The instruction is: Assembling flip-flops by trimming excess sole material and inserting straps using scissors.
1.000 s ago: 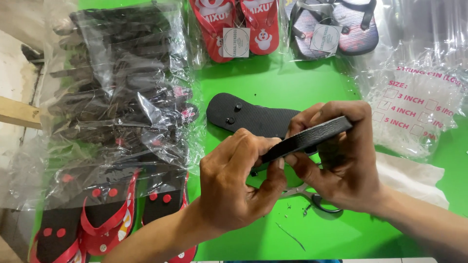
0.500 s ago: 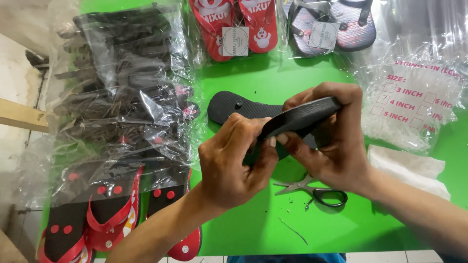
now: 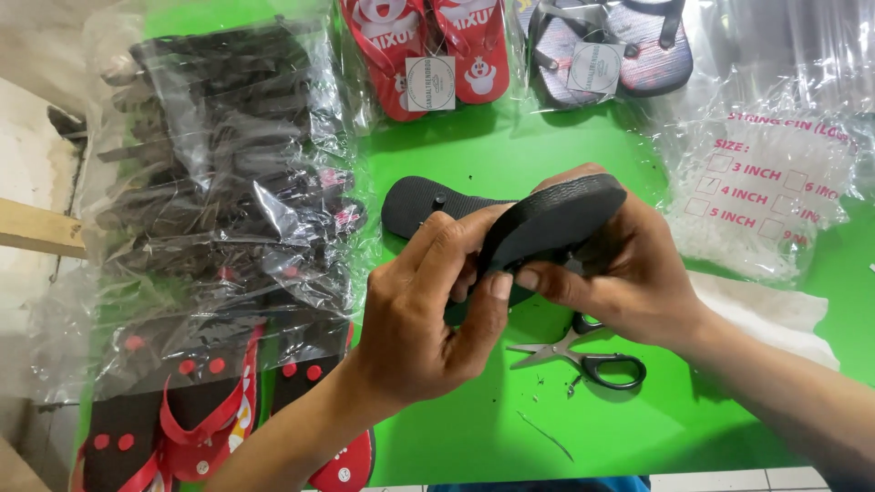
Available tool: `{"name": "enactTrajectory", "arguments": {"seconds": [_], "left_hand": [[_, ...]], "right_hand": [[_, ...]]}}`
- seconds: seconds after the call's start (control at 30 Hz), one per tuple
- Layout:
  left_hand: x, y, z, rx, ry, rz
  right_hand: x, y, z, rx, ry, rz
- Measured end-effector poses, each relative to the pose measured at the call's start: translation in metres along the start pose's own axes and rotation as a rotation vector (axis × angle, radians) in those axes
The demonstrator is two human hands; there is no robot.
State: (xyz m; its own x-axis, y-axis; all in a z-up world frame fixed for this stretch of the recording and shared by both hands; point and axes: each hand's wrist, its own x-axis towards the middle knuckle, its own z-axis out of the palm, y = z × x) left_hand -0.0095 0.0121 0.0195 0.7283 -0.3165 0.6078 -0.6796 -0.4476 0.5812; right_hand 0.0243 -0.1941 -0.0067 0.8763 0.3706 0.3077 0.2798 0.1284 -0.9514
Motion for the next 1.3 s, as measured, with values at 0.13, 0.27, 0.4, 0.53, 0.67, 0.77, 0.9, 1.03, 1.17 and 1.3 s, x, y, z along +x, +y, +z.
{"name": "enactTrajectory", "arguments": {"seconds": [0.13, 0.27, 0.4, 0.53, 0.67, 0.77, 0.9, 1.03, 1.17, 1.3], "left_hand": [[-0.001, -0.002, 0.003, 0.043, 0.025, 0.014], [-0.002, -0.003, 0.006, 0.065, 0.095, 0.122], [-0.005, -0.006, 0.011, 0.085, 0.163, 0.191], [-0.007, -0.009, 0.012, 0.113, 0.189, 0.238], [-0.01, -0.012, 0.016, 0.184, 0.217, 0.253], [-0.011, -0.013, 0.017, 0.2, 0.218, 0.253], [-0.013, -0.013, 0.017, 0.238, 0.227, 0.276], [-0.008, -0.007, 0.015, 0.181, 0.22, 0.253], [-0.008, 0.001, 0.008, 0.022, 0.219, 0.245], [-0.017, -0.003, 0.0, 0.055, 0.246, 0.352]], "right_hand": [[-0.002, -0.004, 0.007, -0.078, -0.009, 0.001], [-0.007, -0.008, 0.019, 0.003, 0.049, 0.023], [-0.009, -0.009, 0.027, 0.027, 0.076, -0.022], [-0.007, -0.011, 0.033, -0.029, 0.093, -0.054], [-0.006, -0.007, 0.032, -0.028, 0.062, -0.108], [-0.002, -0.007, 0.033, -0.065, 0.08, -0.128], [-0.01, -0.002, 0.032, -0.054, 0.06, -0.167], [-0.009, -0.002, 0.022, -0.067, 0.024, -0.212], [-0.015, -0.016, 0.017, -0.198, -0.011, -0.296], [-0.022, -0.041, 0.009, -0.283, -0.094, -0.383]]}}
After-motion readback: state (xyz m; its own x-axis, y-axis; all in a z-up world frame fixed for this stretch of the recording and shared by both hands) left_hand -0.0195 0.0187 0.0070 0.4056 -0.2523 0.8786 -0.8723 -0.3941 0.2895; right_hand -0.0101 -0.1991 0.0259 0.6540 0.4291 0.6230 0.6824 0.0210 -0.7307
